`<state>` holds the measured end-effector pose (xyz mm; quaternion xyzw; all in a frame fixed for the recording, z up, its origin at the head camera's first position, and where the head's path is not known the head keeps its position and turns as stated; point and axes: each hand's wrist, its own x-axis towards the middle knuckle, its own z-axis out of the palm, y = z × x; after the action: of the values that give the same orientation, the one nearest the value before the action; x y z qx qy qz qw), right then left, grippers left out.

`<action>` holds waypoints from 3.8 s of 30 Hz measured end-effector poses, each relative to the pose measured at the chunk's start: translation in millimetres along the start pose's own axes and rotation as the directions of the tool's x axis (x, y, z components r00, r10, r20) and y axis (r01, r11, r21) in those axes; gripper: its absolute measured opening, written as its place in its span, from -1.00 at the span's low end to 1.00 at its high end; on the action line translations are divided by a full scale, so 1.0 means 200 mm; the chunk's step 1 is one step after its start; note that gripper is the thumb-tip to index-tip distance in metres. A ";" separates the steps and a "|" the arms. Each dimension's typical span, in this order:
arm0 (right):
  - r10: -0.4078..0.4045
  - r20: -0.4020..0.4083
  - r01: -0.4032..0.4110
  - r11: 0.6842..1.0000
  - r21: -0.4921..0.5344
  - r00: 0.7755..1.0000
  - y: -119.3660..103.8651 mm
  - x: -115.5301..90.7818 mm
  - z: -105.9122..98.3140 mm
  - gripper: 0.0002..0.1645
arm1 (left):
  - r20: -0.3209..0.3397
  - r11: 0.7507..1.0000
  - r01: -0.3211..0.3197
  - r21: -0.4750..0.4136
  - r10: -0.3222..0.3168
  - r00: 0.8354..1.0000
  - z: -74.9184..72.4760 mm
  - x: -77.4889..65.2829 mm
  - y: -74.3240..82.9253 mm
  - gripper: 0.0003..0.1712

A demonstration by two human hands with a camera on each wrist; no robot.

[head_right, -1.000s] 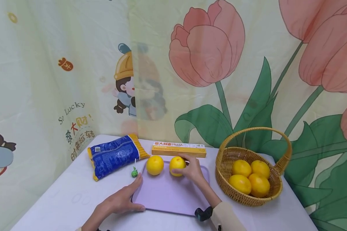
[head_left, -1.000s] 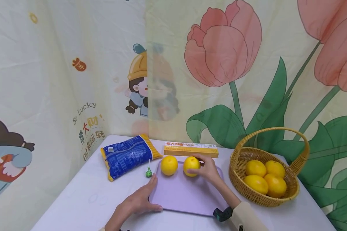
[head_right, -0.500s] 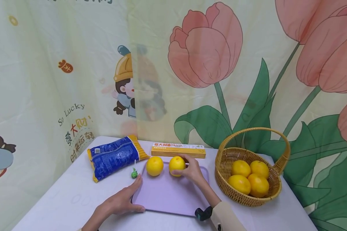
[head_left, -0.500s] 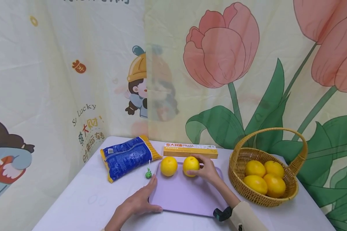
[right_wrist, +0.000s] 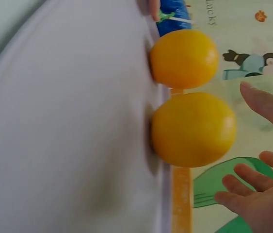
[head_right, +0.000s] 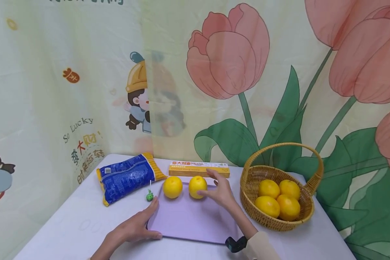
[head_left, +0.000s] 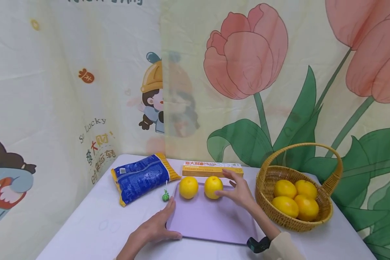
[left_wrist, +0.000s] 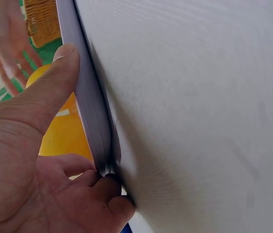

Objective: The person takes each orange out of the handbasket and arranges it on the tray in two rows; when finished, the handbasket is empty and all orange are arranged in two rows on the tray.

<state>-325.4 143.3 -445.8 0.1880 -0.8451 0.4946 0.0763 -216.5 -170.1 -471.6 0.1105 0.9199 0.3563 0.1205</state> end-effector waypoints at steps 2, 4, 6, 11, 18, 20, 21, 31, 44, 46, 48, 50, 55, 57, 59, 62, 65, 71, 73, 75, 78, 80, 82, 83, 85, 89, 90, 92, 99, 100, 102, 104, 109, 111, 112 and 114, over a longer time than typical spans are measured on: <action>-0.028 0.003 0.028 1.000 0.003 1.000 -0.04 -0.02 -0.05 0.07 | -0.001 1.000 -0.008 -0.002 0.008 1.000 0.00 0.00 -0.01 0.46; -0.071 0.003 0.071 0.997 0.003 0.997 -0.09 -0.05 -0.10 0.05 | 0.006 1.000 -0.005 0.001 0.005 1.000 0.01 0.01 -0.03 0.49; -0.117 -0.002 0.117 0.993 0.001 0.993 -0.14 -0.08 -0.16 0.02 | 0.011 1.000 0.000 -0.008 0.000 1.000 0.01 0.01 -0.02 0.50; -0.265 -0.040 0.265 0.964 -0.009 0.963 -0.27 -0.19 -0.34 -0.09 | 0.010 0.999 0.026 -0.018 -0.026 1.000 -0.01 0.01 0.01 0.47; -0.393 -0.132 0.382 0.918 -0.102 0.910 -0.41 -0.31 -0.68 -0.20 | 0.010 1.000 0.028 0.014 -0.028 1.000 -0.01 -0.01 0.03 0.42; -0.387 -0.159 0.371 0.920 -0.125 0.908 -0.42 -0.33 -0.79 -0.20 | 0.004 1.000 0.028 -0.006 -0.028 1.000 -0.01 -0.01 0.03 0.42; -0.380 -0.172 0.359 0.923 -0.139 0.909 -0.41 -0.34 -0.85 -0.20 | 0.005 1.000 0.029 -0.007 -0.029 1.000 -0.01 -0.01 0.03 0.41; -0.166 -0.191 0.126 0.971 -0.206 0.968 -0.10 -0.31 -1.17 -0.41 | 0.002 1.000 0.010 -0.028 -0.010 1.000 -0.02 -0.03 0.02 0.44; 0.159 0.037 -0.141 0.945 -0.295 0.987 0.30 -0.11 -1.13 -0.21 | -0.019 1.000 0.000 -0.017 0.000 1.000 -0.01 -0.03 0.03 0.42; 0.171 0.061 -0.147 0.946 -0.291 0.983 0.33 -0.09 -1.11 -0.21 | -0.017 1.000 -0.001 -0.023 0.001 1.000 -0.01 -0.03 0.03 0.42; 0.182 0.085 -0.149 0.942 -0.300 0.980 0.35 -0.07 -1.10 -0.20 | -0.015 1.000 0.001 -0.022 -0.001 1.000 -0.01 -0.03 0.03 0.42; 0.194 0.119 -0.151 0.941 -0.303 0.974 0.37 -0.05 -1.09 -0.18 | -0.013 1.000 0.001 -0.021 -0.001 1.000 -0.01 -0.03 0.03 0.42; 0.232 0.223 -0.155 0.936 -0.316 0.947 0.38 -0.01 -1.08 -0.19 | -0.007 1.000 -0.007 -0.026 0.007 1.000 0.00 -0.02 0.02 0.41; 0.247 0.257 -0.158 0.934 -0.321 0.934 0.37 0.00 -1.09 -0.20 | -0.004 1.000 -0.002 -0.026 0.002 1.000 0.00 -0.02 0.02 0.41; 0.267 0.280 -0.167 0.928 -0.334 0.922 0.37 0.01 -1.09 -0.21 | 0.006 1.000 0.010 -0.012 -0.010 1.000 -0.01 -0.02 0.04 0.41; 0.300 0.291 -0.188 0.915 -0.356 0.909 0.37 0.01 -1.09 -0.21 | 0.010 1.000 0.011 -0.013 -0.011 1.000 0.00 -0.02 0.03 0.42; 0.318 0.298 -0.197 0.907 -0.372 0.900 0.37 0.02 -1.09 -0.22 | 0.011 1.000 0.001 -0.019 -0.001 1.000 0.00 -0.01 0.01 0.44; 0.298 0.305 -0.173 0.910 -0.376 0.905 0.38 0.03 -1.09 -0.25 | 0.013 1.000 -0.011 -0.009 0.011 1.000 0.00 -0.01 -0.01 0.47; 0.289 0.307 -0.166 0.914 -0.370 0.907 0.38 0.04 -1.09 -0.26 | 0.002 1.000 -0.015 -0.027 0.015 1.000 0.00 0.00 -0.01 0.45; 0.279 0.314 -0.160 0.921 -0.355 0.907 0.38 0.04 -1.08 -0.27 | -0.001 0.999 -0.018 -0.029 0.018 1.000 0.00 -0.01 -0.01 0.45; 0.270 0.316 -0.165 0.933 -0.321 0.910 0.38 0.03 -1.08 -0.29 | 0.006 1.000 -0.002 -0.028 0.002 1.000 0.00 -0.01 0.00 0.45; 0.261 0.302 -0.165 0.937 -0.309 0.917 0.37 0.03 -1.08 -0.29 | 0.009 1.000 0.003 -0.020 -0.003 1.000 -0.01 -0.02 0.01 0.44; 0.245 0.277 -0.156 0.939 -0.305 0.929 0.37 0.02 -1.07 -0.30 | 0.011 1.000 0.006 -0.016 -0.005 1.000 -0.01 -0.02 0.02 0.44; 0.237 0.256 -0.153 0.938 -0.310 0.937 0.36 0.02 -1.07 -0.30 | 0.002 1.000 0.000 -0.023 0.000 1.000 -0.01 -0.03 0.03 0.42; 0.213 0.215 -0.135 0.934 -0.331 0.953 0.35 0.02 -1.07 -0.26 | -0.004 1.000 -0.004 -0.022 0.004 1.000 0.00 -0.03 0.03 0.41; 0.182 0.131 -0.127 0.930 -0.344 0.975 0.30 -0.01 -1.08 -0.18 | 0.007 1.000 0.009 0.002 -0.009 1.000 0.00 -0.02 0.03 0.41; 0.174 0.112 -0.126 0.930 -0.346 0.978 0.28 -0.02 -1.09 -0.18 | 0.007 1.000 0.012 0.003 -0.012 1.000 0.01 -0.01 0.03 0.41; 0.162 0.085 -0.125 0.935 -0.332 0.983 0.24 -0.04 -1.09 -0.17 | 0.009 1.000 0.011 -0.008 -0.011 1.000 0.01 -0.01 0.02 0.42; 0.062 0.045 -0.049 0.966 -0.256 0.997 0.06 -0.12 -1.12 -0.21 | 0.008 1.000 -0.017 -0.012 0.017 1.000 0.02 0.01 -0.04 0.49; 0.038 0.042 -0.026 0.967 -0.252 0.998 0.03 -0.14 -1.12 -0.23 | -0.001 0.999 -0.019 -0.030 0.019 1.000 0.02 0.02 -0.05 0.49; -0.004 0.034 0.013 0.967 -0.253 0.999 -0.03 -0.16 -1.12 -0.25 | 0.007 1.000 -0.013 -0.018 0.013 1.000 0.02 0.02 -0.06 0.52; -0.032 0.029 0.038 0.970 -0.242 0.999 -0.08 -0.18 -1.12 -0.26 | 0.003 1.000 -0.019 -0.017 0.019 1.000 0.01 0.01 -0.05 0.51; -0.123 0.034 0.127 0.973 -0.193 0.992 -0.22 -0.21 -1.08 -0.26 | -0.013 0.999 -0.027 -0.035 0.027 1.000 -0.01 -0.02 0.03 0.43; -0.157 0.043 0.162 0.973 -0.165 0.987 -0.27 -0.22 -1.06 -0.26 | -0.015 0.999 -0.010 -0.032 0.010 1.000 -0.02 -0.02 0.04 0.42; -0.169 0.048 0.175 0.973 -0.152 0.984 -0.30 -0.22 -1.04 -0.26 | -0.017 1.000 -0.009 -0.030 0.009 1.000 -0.02 -0.02 0.05 0.41; -0.189 0.063 0.195 0.972 -0.129 0.980 -0.34 -0.22 -1.00 -0.27 | -0.020 0.999 -0.013 -0.032 0.012 1.000 -0.01 -0.02 0.03 0.42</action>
<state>-269.7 297.3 -304.7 0.2758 -0.8560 0.4219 0.1148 -212.7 -168.5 -465.0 0.1107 0.9145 0.3731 0.1107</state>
